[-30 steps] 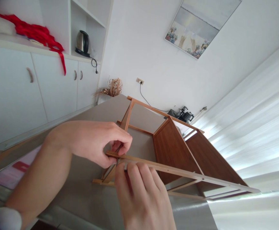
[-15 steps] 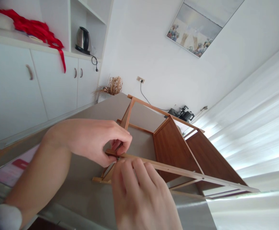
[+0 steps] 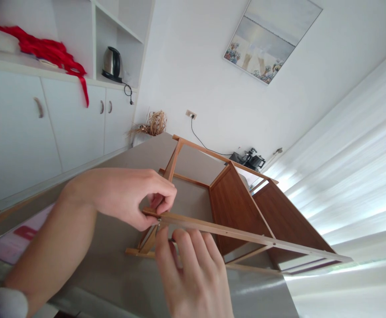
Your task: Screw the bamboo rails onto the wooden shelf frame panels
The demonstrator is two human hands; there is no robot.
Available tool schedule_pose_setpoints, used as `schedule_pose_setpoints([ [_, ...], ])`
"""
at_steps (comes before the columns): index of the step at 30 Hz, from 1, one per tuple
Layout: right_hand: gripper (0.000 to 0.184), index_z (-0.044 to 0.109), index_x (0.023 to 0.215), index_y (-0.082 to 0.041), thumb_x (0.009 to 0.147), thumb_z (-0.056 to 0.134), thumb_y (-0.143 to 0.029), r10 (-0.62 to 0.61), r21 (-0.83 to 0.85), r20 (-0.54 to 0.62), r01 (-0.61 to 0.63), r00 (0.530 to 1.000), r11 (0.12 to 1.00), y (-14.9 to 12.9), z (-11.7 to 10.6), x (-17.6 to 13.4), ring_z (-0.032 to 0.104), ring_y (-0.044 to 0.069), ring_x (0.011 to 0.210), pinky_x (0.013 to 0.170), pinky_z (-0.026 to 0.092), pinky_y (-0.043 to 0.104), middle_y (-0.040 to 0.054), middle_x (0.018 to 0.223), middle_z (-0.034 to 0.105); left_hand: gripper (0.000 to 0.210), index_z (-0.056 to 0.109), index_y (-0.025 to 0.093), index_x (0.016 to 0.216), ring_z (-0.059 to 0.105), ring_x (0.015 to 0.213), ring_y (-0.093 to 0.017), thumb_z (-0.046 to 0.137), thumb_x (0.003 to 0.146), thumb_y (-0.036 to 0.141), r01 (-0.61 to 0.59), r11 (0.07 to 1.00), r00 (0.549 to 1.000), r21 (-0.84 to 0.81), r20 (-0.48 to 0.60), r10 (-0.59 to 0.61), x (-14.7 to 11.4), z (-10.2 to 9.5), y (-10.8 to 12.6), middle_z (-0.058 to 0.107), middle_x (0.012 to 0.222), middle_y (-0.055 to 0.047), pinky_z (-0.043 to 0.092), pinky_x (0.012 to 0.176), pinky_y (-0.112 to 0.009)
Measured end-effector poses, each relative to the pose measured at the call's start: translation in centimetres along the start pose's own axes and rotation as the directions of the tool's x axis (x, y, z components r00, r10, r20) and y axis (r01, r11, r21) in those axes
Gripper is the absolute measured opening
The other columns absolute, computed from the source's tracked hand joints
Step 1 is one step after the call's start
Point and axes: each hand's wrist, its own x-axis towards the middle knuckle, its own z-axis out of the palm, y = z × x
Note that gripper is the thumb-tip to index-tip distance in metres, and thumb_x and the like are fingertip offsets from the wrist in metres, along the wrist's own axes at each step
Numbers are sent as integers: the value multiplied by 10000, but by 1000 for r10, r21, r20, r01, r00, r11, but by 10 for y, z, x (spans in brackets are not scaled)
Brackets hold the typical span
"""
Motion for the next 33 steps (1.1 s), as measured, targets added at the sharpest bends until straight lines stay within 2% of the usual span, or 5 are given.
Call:
schedule_pose_setpoints([
  [4,284,658,1108,-122,975,420,-44,-15,-3,65,15,998,1000,2,-4,2,569,147,748,687,435,293,64,831,642,149,532,214,794,552,712,-113,645,714,158,8,1000,1000,-1,2,-8,0,0,0,627,788,49,394,670,-235],
  [12,297,668,1138,-106,964,441,-27,-24,13,90,23,996,1000,5,-2,2,579,160,791,723,422,304,73,861,643,165,535,211,787,547,694,-114,657,698,145,10,1000,1000,-19,0,-10,0,0,1,626,778,47,379,648,-244],
  [24,310,709,987,-133,920,414,-63,-209,-195,250,261,945,945,4,-19,27,485,189,713,672,354,352,69,809,626,150,546,209,791,534,661,-116,666,710,173,-3,999,1000,-39,9,3,0,-1,-1,599,742,47,353,602,-248],
  [28,301,708,967,-129,921,418,-64,-195,-166,257,242,947,956,3,-20,28,471,187,682,653,350,350,61,776,601,148,555,210,796,531,654,-112,665,706,167,1,1000,1000,-29,5,-1,0,-1,-1,607,746,46,345,592,-245],
  [33,314,699,1071,-102,952,413,-47,-69,-66,222,85,973,994,1,-16,22,531,176,718,673,383,334,73,814,621,159,536,211,781,515,644,-102,670,708,166,3,1000,1000,-16,1,-3,0,0,0,598,745,52,344,590,-237],
])
